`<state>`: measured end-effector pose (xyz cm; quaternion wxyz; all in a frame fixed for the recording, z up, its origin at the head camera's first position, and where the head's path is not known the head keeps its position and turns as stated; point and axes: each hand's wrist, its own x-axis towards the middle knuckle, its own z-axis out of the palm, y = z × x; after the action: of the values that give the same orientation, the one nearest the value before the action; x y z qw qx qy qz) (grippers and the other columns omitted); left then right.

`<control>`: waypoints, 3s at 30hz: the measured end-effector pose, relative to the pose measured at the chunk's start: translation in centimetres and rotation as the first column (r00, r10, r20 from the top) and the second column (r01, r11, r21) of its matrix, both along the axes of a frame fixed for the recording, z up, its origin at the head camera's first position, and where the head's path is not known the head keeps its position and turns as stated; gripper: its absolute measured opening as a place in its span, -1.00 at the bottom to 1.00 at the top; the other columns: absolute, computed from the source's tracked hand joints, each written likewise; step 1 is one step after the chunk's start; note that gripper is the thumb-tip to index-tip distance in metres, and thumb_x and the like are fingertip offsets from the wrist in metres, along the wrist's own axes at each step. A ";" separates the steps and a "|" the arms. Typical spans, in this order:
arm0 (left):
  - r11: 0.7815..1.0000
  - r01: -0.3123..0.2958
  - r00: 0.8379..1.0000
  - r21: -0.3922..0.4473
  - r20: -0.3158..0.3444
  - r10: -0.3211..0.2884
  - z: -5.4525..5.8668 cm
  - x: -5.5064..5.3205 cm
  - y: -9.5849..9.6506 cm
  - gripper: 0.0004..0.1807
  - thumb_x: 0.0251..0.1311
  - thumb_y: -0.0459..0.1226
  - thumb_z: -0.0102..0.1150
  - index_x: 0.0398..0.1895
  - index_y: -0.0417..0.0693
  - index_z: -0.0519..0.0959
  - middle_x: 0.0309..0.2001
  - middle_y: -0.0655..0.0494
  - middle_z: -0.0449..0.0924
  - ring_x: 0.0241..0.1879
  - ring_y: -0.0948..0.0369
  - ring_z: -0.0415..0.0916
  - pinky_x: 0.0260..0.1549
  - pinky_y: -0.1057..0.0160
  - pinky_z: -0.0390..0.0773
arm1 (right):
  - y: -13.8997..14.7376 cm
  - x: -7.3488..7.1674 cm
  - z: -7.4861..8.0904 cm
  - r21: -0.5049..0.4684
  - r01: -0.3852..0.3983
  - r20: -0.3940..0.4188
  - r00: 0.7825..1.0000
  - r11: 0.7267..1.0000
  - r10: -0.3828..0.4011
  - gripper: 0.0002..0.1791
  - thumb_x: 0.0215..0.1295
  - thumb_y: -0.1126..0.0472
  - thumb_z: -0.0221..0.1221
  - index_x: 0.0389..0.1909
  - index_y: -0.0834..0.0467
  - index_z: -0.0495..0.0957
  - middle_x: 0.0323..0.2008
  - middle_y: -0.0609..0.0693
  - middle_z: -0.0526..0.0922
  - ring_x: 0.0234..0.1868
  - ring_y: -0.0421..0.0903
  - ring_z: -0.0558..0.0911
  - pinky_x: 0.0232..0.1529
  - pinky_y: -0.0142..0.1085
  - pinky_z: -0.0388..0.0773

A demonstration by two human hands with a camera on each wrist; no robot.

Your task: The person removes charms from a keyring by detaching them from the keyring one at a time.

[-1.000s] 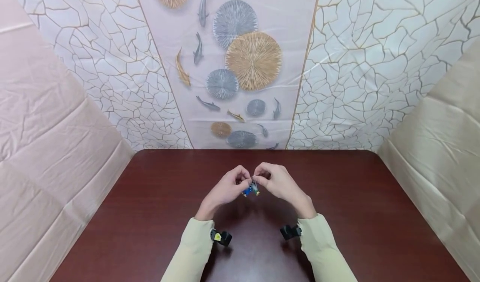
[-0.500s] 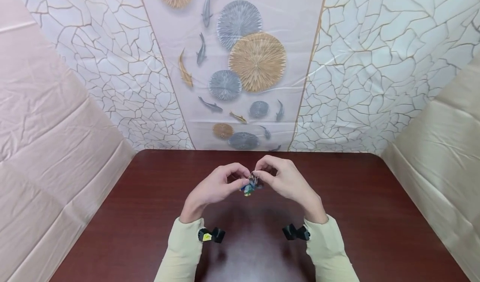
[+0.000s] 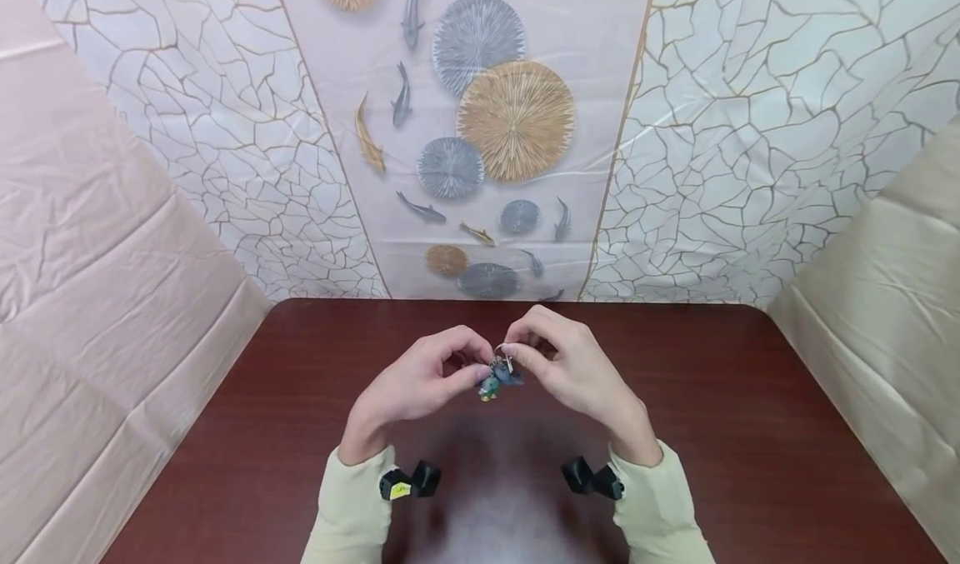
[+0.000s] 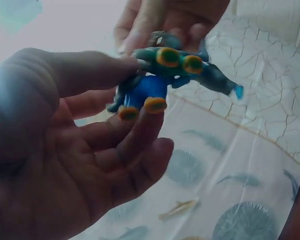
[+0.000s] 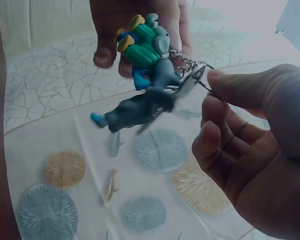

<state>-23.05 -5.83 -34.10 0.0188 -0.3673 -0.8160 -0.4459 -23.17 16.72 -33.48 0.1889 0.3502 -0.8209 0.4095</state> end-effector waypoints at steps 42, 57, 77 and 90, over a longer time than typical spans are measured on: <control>0.984 -0.177 0.875 0.028 -0.454 0.170 1.3 1.9 1.1 -0.95 0.26 -0.36 0.23 -0.25 -0.08 0.57 -0.27 0.14 0.52 -0.17 0.24 0.44 -0.12 0.38 0.50 | -0.3 2.7 1.6 -0.053 -0.030 -0.069 0.997 0.998 0.026 -0.79 0.17 0.40 0.31 -0.34 0.03 0.55 -0.41 -0.26 0.54 -0.42 -0.38 0.54 -0.45 -0.53 0.51; 0.988 -0.128 0.873 0.088 -0.463 0.154 1.4 1.8 0.8 -0.95 0.31 -0.38 0.15 -0.22 -0.09 0.50 -0.31 0.15 0.53 -0.27 0.29 0.41 -0.26 0.39 0.49 | -0.6 3.2 1.5 -0.095 -0.052 0.000 0.999 0.994 0.053 -0.79 0.17 0.41 0.29 -0.33 0.03 0.54 -0.50 -0.22 0.56 -0.49 -0.33 0.54 -0.52 -0.49 0.47; 0.966 -0.056 0.919 0.252 -0.364 0.148 1.1 1.9 1.9 -0.88 0.21 -0.45 0.22 -0.25 -0.10 0.56 -0.24 0.08 0.52 -0.28 0.30 0.52 -0.27 0.49 0.58 | -1.0 4.3 2.1 -0.258 -0.089 0.017 0.995 0.962 0.097 -0.76 0.16 0.54 0.25 -0.33 0.12 0.58 -0.46 -0.09 0.61 -0.55 -0.27 0.62 -0.58 -0.43 0.54; 0.956 -0.083 0.941 0.281 -0.293 0.168 1.5 2.8 1.9 -0.96 0.28 -0.33 0.22 -0.27 -0.06 0.64 -0.33 0.15 0.61 -0.38 0.35 0.46 -0.46 0.46 0.55 | -1.2 4.8 2.4 -0.305 -0.055 0.013 0.998 0.951 0.061 -0.75 0.14 0.56 0.25 -0.32 0.15 0.59 -0.50 -0.06 0.66 -0.55 -0.27 0.67 -0.55 -0.40 0.59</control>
<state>-20.28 -3.92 -32.55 0.2257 -0.3745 -0.7575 -0.4848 -18.36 15.52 -31.11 0.2192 0.3363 -0.7395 0.5404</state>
